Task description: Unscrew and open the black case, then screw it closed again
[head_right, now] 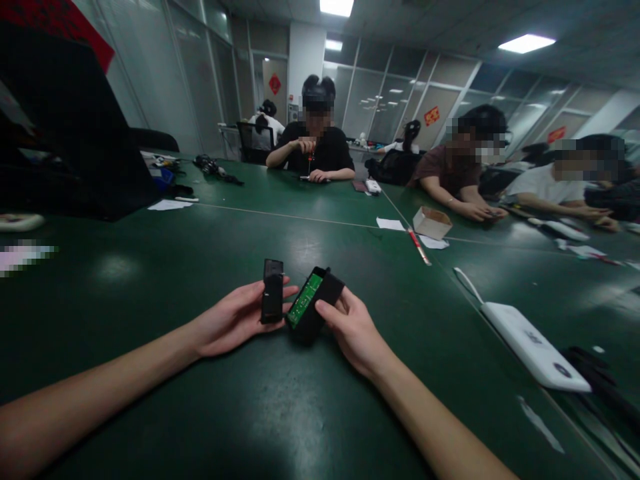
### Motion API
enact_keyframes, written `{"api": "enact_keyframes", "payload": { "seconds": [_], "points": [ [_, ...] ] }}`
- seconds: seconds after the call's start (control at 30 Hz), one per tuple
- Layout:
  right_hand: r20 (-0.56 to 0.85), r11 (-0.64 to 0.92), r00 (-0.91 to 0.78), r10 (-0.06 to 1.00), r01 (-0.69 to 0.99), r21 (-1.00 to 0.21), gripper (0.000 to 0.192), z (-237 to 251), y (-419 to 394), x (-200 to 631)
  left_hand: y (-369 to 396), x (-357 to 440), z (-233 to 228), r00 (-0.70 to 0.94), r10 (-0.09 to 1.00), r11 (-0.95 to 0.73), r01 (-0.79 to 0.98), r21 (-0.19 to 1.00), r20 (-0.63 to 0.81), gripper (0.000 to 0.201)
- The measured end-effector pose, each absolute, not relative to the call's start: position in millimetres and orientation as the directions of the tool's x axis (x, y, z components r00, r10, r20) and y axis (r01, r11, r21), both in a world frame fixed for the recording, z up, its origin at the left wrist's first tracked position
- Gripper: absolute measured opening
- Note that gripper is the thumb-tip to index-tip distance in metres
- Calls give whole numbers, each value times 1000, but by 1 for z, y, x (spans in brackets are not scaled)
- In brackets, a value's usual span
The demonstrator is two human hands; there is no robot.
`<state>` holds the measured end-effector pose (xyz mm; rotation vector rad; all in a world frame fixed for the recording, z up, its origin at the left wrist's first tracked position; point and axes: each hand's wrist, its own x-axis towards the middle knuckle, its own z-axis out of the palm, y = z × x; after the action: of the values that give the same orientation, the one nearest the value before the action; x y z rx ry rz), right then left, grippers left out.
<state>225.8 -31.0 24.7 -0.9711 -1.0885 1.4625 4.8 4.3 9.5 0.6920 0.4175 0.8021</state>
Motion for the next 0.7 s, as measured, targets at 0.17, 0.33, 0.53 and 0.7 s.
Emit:
{"api": "enact_keyframes", "payload": {
  "seconds": [0.17, 0.33, 0.53, 0.7],
  "points": [
    [-43, -65, -124, 991, -180, -982, 64, 18, -29, 227, 3, 7, 6, 630, 773, 466, -493, 735, -68, 30],
    [-51, -69, -164, 985, -107, -992, 76, 13, -30, 228, 2, 8, 3, 629, 775, 443, -478, 759, -56, 31],
    [-11, -32, -203, 979, -99, -995, 77, 9, -30, 227, 0, 9, 6, 608, 792, 403, -441, 802, -63, 37],
    [18, 2, -213, 977, -72, -997, 83, 14, -34, 224, 0, 10, 4, 607, 793, 363, -403, 840, -51, 38]
  ]
}}
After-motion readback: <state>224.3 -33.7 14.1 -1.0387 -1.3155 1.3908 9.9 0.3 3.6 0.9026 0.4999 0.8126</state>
